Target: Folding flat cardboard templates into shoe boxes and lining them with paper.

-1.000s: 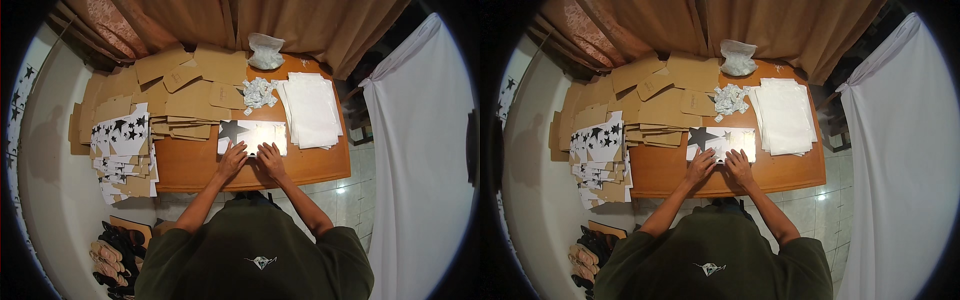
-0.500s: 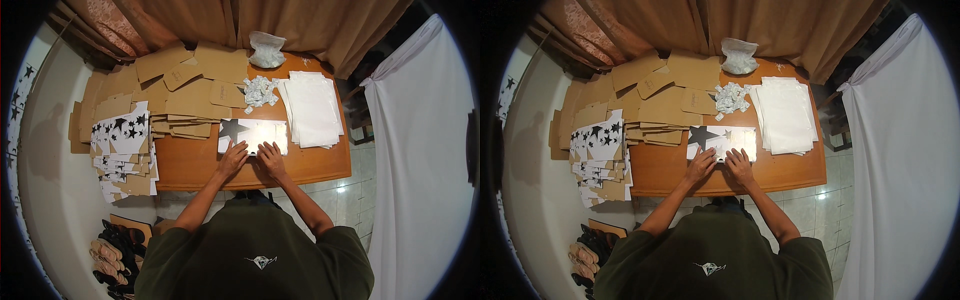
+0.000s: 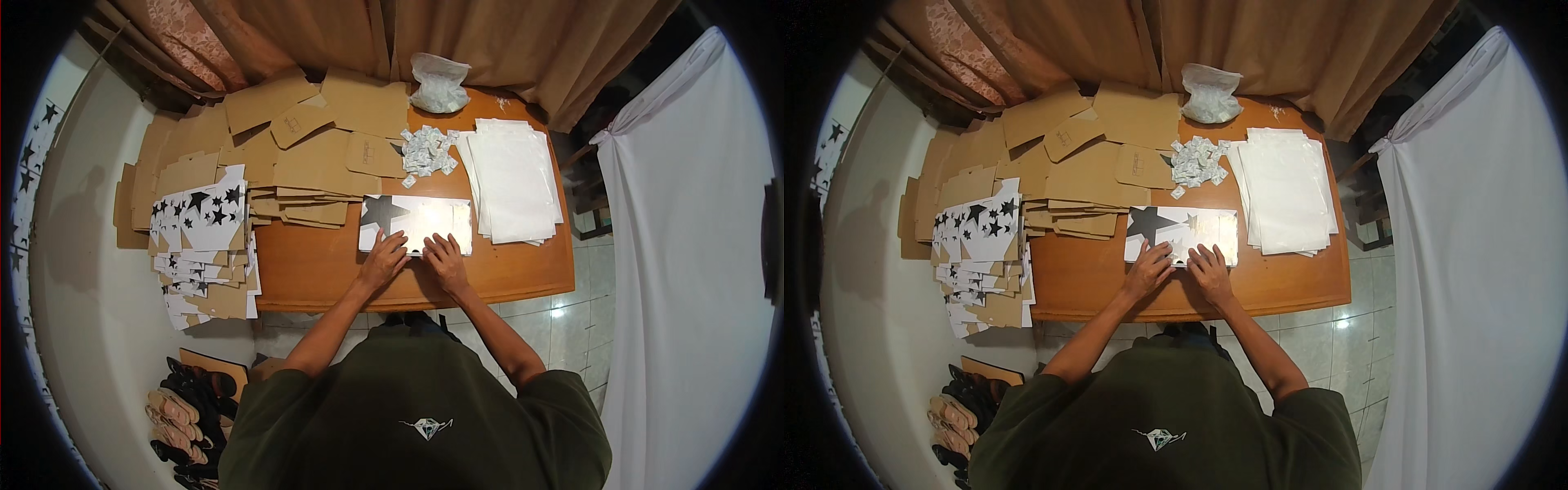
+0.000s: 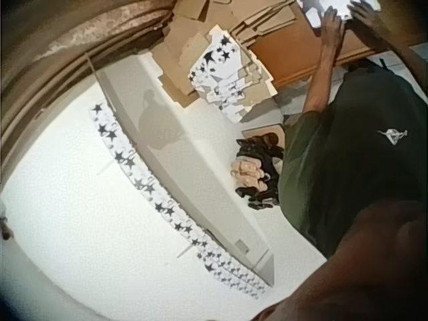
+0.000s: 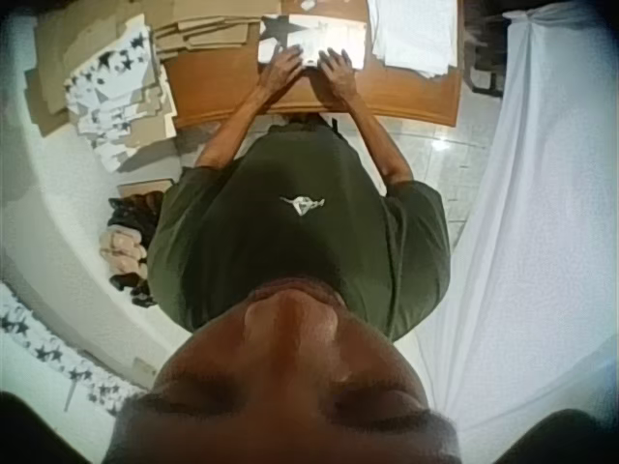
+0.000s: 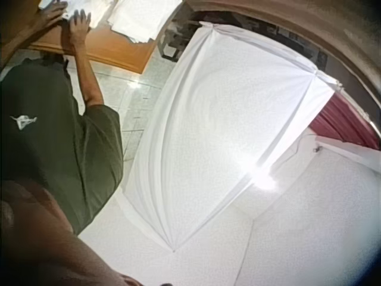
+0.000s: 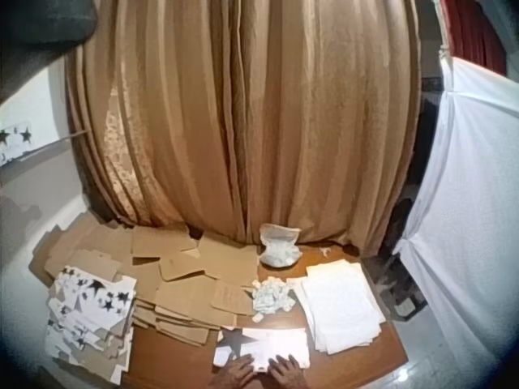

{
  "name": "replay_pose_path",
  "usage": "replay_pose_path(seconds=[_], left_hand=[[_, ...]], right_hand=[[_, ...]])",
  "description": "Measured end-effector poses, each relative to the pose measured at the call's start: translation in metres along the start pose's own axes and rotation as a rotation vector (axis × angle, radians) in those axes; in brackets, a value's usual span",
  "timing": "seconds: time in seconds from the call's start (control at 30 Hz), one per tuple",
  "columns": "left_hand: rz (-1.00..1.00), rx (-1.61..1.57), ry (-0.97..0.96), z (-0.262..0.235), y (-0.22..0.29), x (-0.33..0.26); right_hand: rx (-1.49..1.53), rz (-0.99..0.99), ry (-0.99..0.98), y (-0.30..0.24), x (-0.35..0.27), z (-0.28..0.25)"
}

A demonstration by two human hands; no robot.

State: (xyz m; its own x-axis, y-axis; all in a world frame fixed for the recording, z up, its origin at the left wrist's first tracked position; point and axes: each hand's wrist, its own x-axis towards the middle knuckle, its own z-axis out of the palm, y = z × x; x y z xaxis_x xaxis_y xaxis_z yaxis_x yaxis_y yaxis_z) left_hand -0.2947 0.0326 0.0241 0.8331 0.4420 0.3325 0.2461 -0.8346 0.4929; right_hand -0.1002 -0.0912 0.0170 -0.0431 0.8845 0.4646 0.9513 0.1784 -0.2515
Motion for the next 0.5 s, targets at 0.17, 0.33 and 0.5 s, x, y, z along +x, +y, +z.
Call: replay_pose_path(seconds=[0.17, 0.33, 0.5], left_hand=[[-0.012, 0.034, 0.078, 0.01, -0.001, -0.003], [-0.032, 0.04, 0.113, 0.017, 0.0, -0.004], [-0.013, 0.063, 0.112, 0.015, 0.002, -0.002]], right_hand=[[0.022, 0.007, -0.001, -0.003, 0.002, -0.002], [0.053, 0.051, 0.025, -0.003, 0.005, 0.004], [0.079, 0.104, 0.018, -0.002, 0.007, 0.007]])
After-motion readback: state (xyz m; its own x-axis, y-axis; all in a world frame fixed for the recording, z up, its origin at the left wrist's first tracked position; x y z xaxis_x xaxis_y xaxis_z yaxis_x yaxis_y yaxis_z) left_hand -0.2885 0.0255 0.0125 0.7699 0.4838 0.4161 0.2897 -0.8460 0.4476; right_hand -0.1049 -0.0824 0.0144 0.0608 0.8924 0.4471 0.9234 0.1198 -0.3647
